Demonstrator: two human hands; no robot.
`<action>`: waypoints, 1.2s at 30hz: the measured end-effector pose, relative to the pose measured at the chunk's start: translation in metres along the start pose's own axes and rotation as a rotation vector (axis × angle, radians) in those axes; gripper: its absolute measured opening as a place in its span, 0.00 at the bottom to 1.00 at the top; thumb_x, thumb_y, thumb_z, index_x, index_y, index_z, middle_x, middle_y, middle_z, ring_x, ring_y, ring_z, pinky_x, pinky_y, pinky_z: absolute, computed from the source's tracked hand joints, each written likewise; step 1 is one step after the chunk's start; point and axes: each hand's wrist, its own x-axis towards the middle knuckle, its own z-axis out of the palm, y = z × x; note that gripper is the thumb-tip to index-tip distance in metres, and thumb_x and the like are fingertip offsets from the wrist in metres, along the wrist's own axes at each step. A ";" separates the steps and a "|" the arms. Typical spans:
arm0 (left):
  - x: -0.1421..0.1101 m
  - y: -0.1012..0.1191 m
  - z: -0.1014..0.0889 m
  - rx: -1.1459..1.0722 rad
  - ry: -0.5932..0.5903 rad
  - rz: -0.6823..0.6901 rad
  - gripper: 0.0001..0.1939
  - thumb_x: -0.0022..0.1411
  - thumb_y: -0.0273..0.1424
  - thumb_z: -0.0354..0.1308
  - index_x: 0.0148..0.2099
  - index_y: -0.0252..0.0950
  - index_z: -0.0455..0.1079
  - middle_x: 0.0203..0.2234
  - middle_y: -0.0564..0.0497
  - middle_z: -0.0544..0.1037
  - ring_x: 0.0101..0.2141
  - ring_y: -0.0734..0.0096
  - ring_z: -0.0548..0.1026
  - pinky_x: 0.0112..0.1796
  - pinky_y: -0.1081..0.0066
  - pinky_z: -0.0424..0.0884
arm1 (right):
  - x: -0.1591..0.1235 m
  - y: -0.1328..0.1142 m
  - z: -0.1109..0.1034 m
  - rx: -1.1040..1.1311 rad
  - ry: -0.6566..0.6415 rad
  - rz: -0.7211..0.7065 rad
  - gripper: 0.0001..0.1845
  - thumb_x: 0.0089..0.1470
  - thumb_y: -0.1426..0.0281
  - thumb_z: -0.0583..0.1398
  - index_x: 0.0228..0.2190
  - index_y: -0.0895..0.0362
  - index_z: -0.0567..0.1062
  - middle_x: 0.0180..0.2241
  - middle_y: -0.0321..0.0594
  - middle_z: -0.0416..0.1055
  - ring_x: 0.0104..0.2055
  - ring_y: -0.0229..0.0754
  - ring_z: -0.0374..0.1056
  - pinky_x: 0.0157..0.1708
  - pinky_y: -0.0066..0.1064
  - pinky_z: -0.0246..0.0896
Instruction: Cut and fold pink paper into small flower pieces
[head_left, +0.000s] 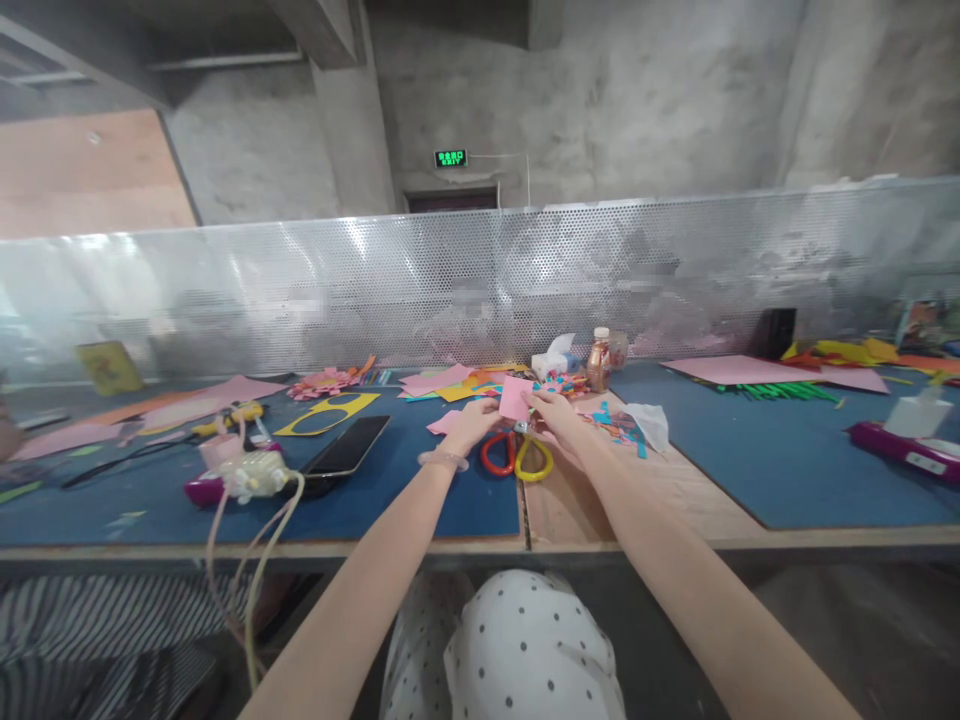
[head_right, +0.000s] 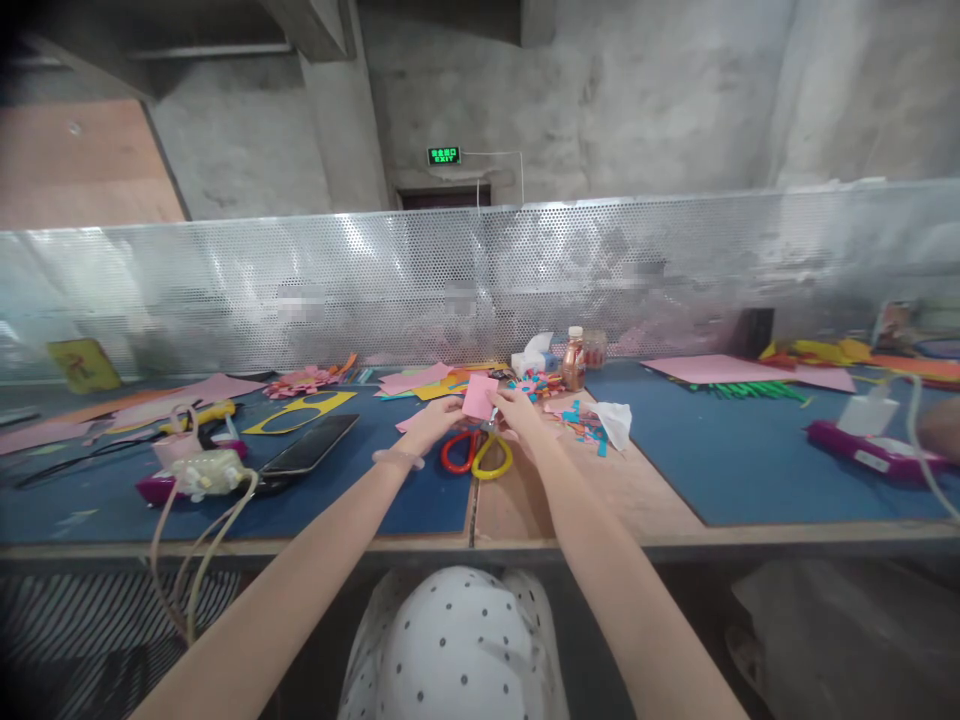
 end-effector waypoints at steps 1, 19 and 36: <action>0.000 0.000 0.000 0.000 -0.009 0.000 0.10 0.50 0.28 0.53 0.36 0.31 0.69 0.31 0.46 0.76 0.32 0.69 0.74 0.37 0.68 0.69 | 0.000 0.000 -0.001 -0.011 0.002 -0.004 0.12 0.45 0.62 0.59 0.21 0.59 0.67 0.13 0.31 0.59 0.15 0.29 0.56 0.11 0.18 0.49; 0.001 -0.002 -0.003 0.107 0.080 0.033 0.15 0.47 0.39 0.57 0.30 0.31 0.68 0.25 0.51 0.71 0.25 0.75 0.68 0.28 0.73 0.67 | 0.002 0.002 -0.005 -0.024 -0.035 0.042 0.14 0.39 0.62 0.62 0.20 0.60 0.68 0.14 0.31 0.62 0.15 0.28 0.56 0.14 0.20 0.49; 0.002 -0.002 -0.003 0.148 0.088 0.075 0.15 0.49 0.40 0.55 0.32 0.31 0.69 0.25 0.50 0.72 0.25 0.74 0.69 0.27 0.73 0.66 | -0.002 0.002 -0.004 -0.033 -0.061 0.035 0.17 0.41 0.58 0.60 0.20 0.60 0.68 0.11 0.31 0.60 0.13 0.29 0.55 0.12 0.20 0.48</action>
